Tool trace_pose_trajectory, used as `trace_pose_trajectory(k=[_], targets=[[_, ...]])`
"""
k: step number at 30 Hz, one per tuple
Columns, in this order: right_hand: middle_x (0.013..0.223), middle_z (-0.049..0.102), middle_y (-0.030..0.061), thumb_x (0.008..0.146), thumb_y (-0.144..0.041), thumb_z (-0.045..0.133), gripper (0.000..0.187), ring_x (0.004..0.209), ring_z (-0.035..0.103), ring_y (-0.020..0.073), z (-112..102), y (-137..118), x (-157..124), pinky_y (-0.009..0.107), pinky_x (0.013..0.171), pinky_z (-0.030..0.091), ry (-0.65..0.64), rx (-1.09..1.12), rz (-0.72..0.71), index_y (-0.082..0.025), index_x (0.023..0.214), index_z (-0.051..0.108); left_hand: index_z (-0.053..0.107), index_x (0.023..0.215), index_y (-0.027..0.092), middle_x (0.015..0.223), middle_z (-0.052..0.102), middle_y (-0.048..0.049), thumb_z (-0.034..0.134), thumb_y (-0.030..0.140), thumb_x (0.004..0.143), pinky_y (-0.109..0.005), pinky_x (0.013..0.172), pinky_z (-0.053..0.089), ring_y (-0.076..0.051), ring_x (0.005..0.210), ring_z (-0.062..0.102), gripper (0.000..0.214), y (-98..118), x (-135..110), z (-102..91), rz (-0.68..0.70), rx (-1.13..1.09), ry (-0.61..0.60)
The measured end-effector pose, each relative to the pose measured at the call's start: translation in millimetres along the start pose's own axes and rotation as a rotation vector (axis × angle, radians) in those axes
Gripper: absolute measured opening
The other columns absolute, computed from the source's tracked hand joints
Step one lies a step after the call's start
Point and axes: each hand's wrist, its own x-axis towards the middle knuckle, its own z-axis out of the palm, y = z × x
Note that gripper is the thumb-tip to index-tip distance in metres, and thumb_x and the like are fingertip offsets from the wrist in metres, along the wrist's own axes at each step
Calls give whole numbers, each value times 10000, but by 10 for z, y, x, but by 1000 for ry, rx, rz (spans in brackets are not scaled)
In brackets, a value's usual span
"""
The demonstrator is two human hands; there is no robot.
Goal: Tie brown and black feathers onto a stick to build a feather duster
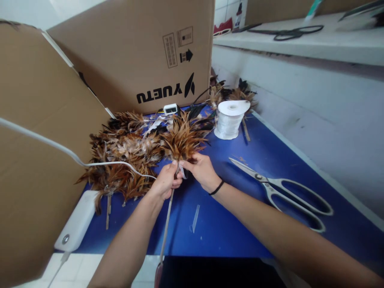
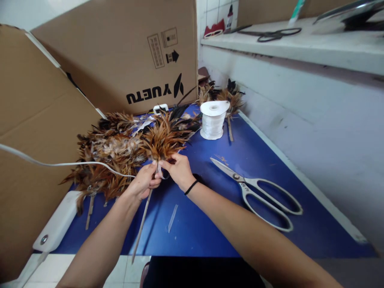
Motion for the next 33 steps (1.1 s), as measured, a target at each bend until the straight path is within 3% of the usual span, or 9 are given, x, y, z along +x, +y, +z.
trace_pose_trajectory(k=[7,11,14,21,33], targets=[[632,552,-30,712,-429,632,299,554,532,107,-26,-117,-80,260,544,441,-134,42,122,-179,764,476,475,737,139,498,380,71,549,625,735,-129,328,93,3,318,246,492,-38,53,-3,77,31,94],[649,556,-36,614,-371,735,383,496,511,88,-45,-91,-114,237,478,419,-210,-27,105,-185,806,461,437,657,149,476,366,70,542,634,733,-139,327,104,0,312,254,502,-39,57,3,101,66,151],[570,526,-49,679,-372,664,265,426,432,65,-57,-82,-112,227,442,375,-256,-54,115,-174,741,500,473,705,140,491,394,64,555,618,733,-140,331,103,-1,315,265,486,-33,45,5,97,81,156],[653,608,-3,665,-323,653,176,636,521,113,-68,-157,-69,267,652,405,-170,-126,10,-150,660,618,484,772,140,505,399,70,567,605,731,-131,337,102,0,321,272,475,-14,26,4,82,82,144],[450,399,-74,589,-355,713,278,442,308,54,-43,-183,-27,227,432,227,-138,10,136,-163,524,522,468,786,154,486,371,88,544,598,756,-128,328,108,2,309,231,451,52,-43,33,87,21,87]])
